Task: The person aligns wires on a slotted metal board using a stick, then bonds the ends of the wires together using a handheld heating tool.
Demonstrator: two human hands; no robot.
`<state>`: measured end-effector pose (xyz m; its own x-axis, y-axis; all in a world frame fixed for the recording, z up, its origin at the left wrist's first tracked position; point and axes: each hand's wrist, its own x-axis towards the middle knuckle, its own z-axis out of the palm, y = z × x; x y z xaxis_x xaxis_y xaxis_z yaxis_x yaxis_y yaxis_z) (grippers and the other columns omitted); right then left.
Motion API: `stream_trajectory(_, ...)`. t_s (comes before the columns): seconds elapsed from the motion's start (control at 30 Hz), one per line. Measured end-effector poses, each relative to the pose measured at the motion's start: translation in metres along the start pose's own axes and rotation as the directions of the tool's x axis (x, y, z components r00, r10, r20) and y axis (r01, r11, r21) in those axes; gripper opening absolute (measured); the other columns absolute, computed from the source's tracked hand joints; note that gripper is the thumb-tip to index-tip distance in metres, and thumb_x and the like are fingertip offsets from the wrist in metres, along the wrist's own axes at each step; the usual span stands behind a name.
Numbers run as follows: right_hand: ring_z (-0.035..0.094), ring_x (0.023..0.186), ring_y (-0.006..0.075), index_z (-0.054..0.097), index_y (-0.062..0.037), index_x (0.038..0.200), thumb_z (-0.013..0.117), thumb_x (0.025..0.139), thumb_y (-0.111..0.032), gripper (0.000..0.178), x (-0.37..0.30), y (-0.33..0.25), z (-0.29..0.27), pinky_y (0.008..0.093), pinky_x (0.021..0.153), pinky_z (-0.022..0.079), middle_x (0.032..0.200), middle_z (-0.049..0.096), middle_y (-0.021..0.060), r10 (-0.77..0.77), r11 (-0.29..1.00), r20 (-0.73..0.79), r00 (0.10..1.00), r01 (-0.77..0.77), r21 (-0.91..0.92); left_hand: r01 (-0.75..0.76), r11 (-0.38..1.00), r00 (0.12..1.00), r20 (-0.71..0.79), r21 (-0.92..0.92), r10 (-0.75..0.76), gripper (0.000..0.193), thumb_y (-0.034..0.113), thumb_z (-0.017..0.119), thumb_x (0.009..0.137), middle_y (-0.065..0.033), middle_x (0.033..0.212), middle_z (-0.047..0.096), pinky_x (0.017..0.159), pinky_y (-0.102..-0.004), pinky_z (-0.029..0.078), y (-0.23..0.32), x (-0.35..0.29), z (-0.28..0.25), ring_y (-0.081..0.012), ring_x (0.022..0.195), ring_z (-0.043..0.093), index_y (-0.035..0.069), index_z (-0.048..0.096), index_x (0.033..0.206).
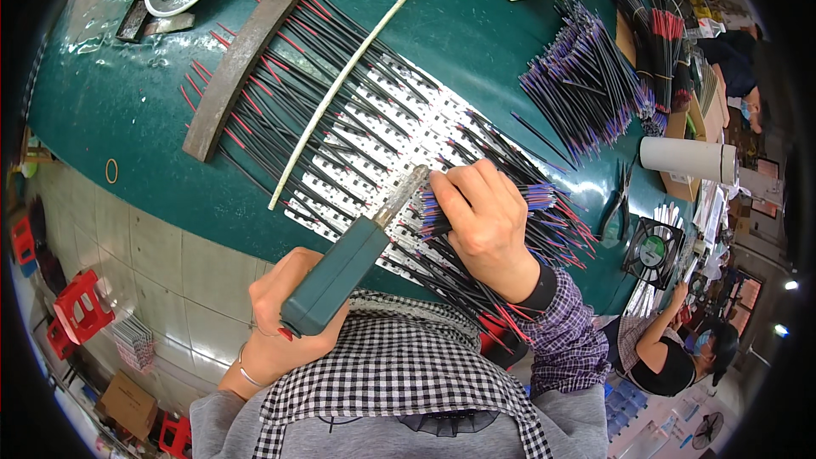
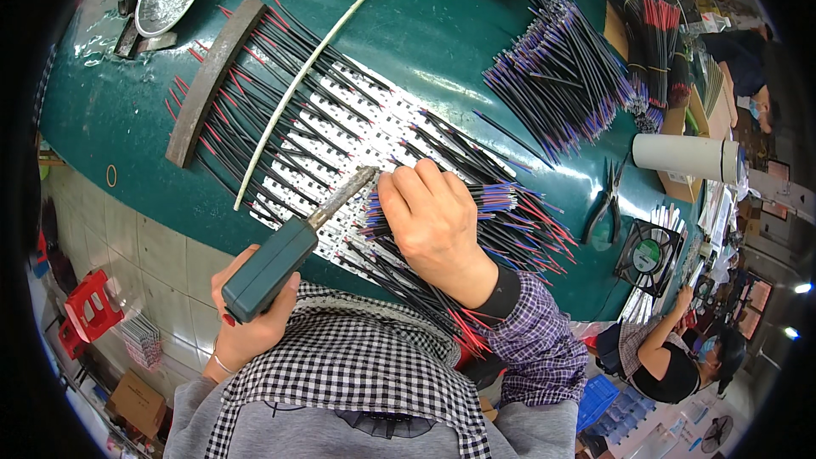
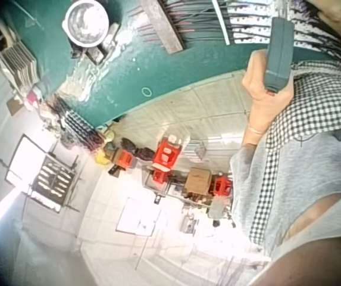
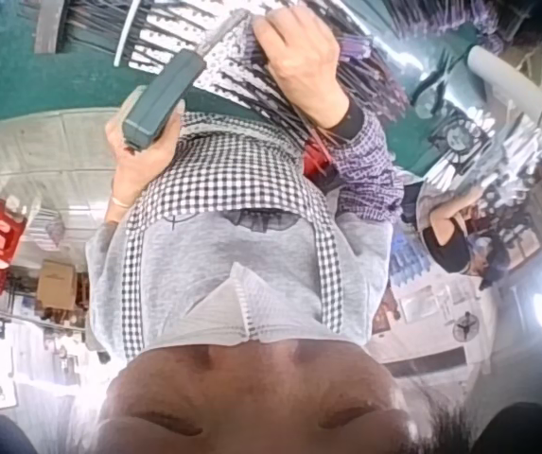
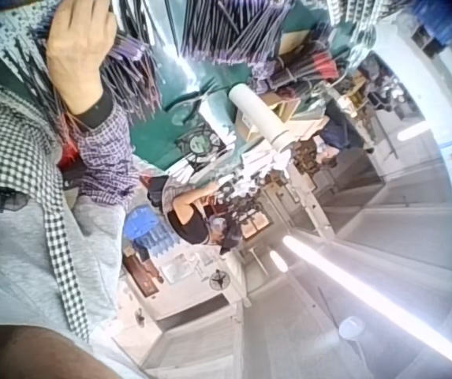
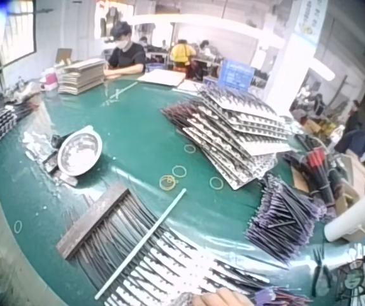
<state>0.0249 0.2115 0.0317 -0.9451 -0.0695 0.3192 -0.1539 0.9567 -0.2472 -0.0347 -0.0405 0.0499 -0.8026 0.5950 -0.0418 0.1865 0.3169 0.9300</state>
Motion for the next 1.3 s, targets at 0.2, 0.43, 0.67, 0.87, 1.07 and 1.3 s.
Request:
stream_trajectory(0.2, 0.059, 0.077, 0.0262, 0.069, 0.0029, 0.102, 0.067, 0.056, 0.005, 0.046, 0.0, -0.002, 0.0, 0.0366, 0.062, 0.045, 0.087, 0.06, 0.0082, 0.006, 1.0, 0.012, 1.0, -0.006, -0.013, 0.029, 1.0, 1.0, 0.006, -0.009, -0.029, 0.02, -0.008, 0.075, 0.068, -0.0125, 0.081, 0.065, 0.061, -0.0301, 0.05, -0.001, -0.002, 0.001, -0.0233, 0.067, 0.065, -0.005, 0.066, 0.086)
stream_trajectory(0.43, 0.059, 0.077, 0.0262, 0.069, 0.0026, 0.102, 0.066, 0.057, 0.004, 0.044, 0.0, -0.001, 0.001, 0.0363, 0.063, 0.046, 0.088, 0.059, 0.0081, 0.003, 0.999, 0.012, 1.0, -0.002, -0.04, 0.009, 0.999, 1.0, 0.011, 0.047, -0.01, 0.018, -0.006, 0.076, 0.072, -0.0121, 0.08, 0.064, 0.056, -0.0293, 0.049, -0.001, -0.006, -0.003, -0.0209, 0.063, 0.063, -0.005, 0.07, 0.089)
stream_trajectory(0.67, 0.059, 0.078, 0.0269, 0.068, 0.0029, 0.103, 0.066, 0.056, 0.005, 0.046, 0.0, -0.002, 0.001, 0.0368, 0.063, 0.046, 0.089, 0.06, 0.0093, 0.001, 1.0, -0.005, 1.0, -0.001, -0.017, 0.073, 0.997, 0.997, -0.023, -0.034, -0.074, 0.015, -0.005, 0.075, 0.075, -0.012, 0.081, 0.064, 0.055, -0.0293, 0.049, -0.005, -0.015, -0.002, -0.0203, 0.062, 0.062, -0.004, 0.071, 0.089)
stream_trajectory(0.87, 0.06, 0.079, 0.0287, 0.068, 0.004, 0.104, 0.065, 0.054, 0.007, 0.05, -0.004, -0.003, 0.0, 0.038, 0.064, 0.046, 0.09, 0.06, 0.0107, 0.014, 0.999, -0.02, 1.0, -0.014, 0.029, -0.046, 0.998, 0.999, -0.019, 0.05, 0.047, 0.016, -0.006, 0.075, 0.075, -0.0122, 0.081, 0.064, 0.057, -0.0295, 0.049, 0.001, -0.005, -0.002, -0.0216, 0.064, 0.064, -0.005, 0.07, 0.09)
stream_trajectory(1.07, 0.06, 0.079, 0.0284, 0.068, 0.0038, 0.104, 0.065, 0.06, 0.005, 0.044, -0.001, -0.006, 0.0, 0.038, 0.064, 0.046, 0.091, 0.061, 0.0106, -0.004, 1.0, -0.002, 1.0, 0.004, -0.014, 0.054, 0.998, 0.998, -0.01, -0.039, -0.055, 0.017, -0.007, 0.075, 0.072, -0.0124, 0.081, 0.065, 0.058, -0.0296, 0.049, 0.001, -0.007, -0.002, -0.0214, 0.065, 0.064, -0.005, 0.068, 0.088)
stream_trajectory(1.3, 0.055, 0.077, 0.0225, 0.067, 0.0056, 0.095, 0.062, 0.073, -0.007, 0.025, 0.0, -0.006, 0.006, 0.0332, 0.062, 0.041, 0.084, 0.055, 0.0087, -0.103, 0.985, -0.022, 0.994, 0.099, -0.138, 0.079, 0.996, 0.997, 0.019, -0.037, -0.079, 0.019, -0.002, 0.075, 0.077, -0.0107, 0.083, 0.067, 0.06, -0.0279, 0.05, 0.003, -0.008, -0.004, -0.0167, 0.067, 0.064, -0.005, 0.069, 0.095)
